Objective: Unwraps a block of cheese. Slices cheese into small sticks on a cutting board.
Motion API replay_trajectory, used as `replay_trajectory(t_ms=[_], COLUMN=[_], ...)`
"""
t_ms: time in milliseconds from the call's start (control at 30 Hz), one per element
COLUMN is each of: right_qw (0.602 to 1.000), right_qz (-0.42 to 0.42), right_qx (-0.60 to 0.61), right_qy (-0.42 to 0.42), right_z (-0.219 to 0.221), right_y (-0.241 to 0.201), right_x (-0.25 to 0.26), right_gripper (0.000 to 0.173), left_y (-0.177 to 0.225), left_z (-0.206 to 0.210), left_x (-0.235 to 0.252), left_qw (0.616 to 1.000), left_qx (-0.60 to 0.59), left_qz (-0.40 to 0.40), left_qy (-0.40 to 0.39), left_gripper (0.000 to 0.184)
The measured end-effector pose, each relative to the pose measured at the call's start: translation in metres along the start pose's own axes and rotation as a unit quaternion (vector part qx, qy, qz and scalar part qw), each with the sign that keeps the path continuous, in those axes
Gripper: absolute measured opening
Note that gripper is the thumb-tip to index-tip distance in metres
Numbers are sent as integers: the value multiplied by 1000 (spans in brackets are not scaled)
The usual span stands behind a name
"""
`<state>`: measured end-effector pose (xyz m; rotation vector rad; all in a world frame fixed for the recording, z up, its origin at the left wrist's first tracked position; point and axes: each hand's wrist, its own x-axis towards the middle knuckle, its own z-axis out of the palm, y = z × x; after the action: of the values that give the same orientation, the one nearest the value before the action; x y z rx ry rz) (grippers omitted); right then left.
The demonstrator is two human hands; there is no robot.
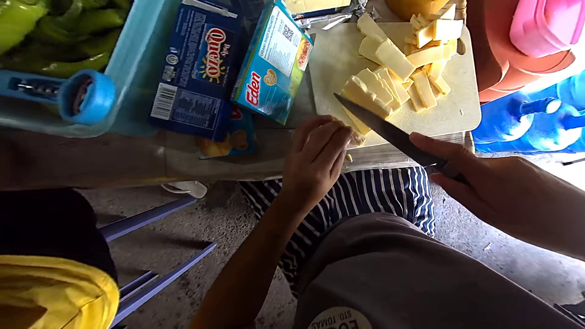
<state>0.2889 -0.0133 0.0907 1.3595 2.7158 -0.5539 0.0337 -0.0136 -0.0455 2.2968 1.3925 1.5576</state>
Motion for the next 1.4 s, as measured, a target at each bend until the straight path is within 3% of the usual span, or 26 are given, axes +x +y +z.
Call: replay_trajectory(t_ms=[233, 400, 633, 833, 967, 1067, 1133, 1400], right_qw=[999, 1000, 990, 982, 970, 963, 962, 949], right_qz=[-31, -1, 21, 38, 37, 27, 38, 52], right_qx=[-43, -12, -72, -48, -51, -54, -55, -80], right_qy=[2, 4, 117, 181, 233, 263, 263, 300], right_z=[4, -3, -2, 27, 37, 42, 42, 55], right_y=[-4, 1, 16, 44, 47, 48, 50, 63], right_x=[-6, -1, 7, 9, 6, 2, -1, -13], right_gripper=[53, 52, 44, 43, 43, 42, 44, 47], left_y=[-1, -1, 3, 12, 13, 12, 16, 46], left_z=[3, 1, -5, -9, -5, 1, 4, 14], left_x=[0, 1, 5, 38, 71, 87, 92, 103], left_qw=[1000, 1000, 998, 981, 954, 896, 879, 908], left_qx=[13, -1, -17, 21, -60, -199, -242, -252], left_qz=[6, -9, -53, -191, -281, -377, -394, -331], left_qy=[14, -12, -25, -31, -86, -123, -113, -55], left_gripper=[9, 17, 26, 36, 42, 36, 26, 13])
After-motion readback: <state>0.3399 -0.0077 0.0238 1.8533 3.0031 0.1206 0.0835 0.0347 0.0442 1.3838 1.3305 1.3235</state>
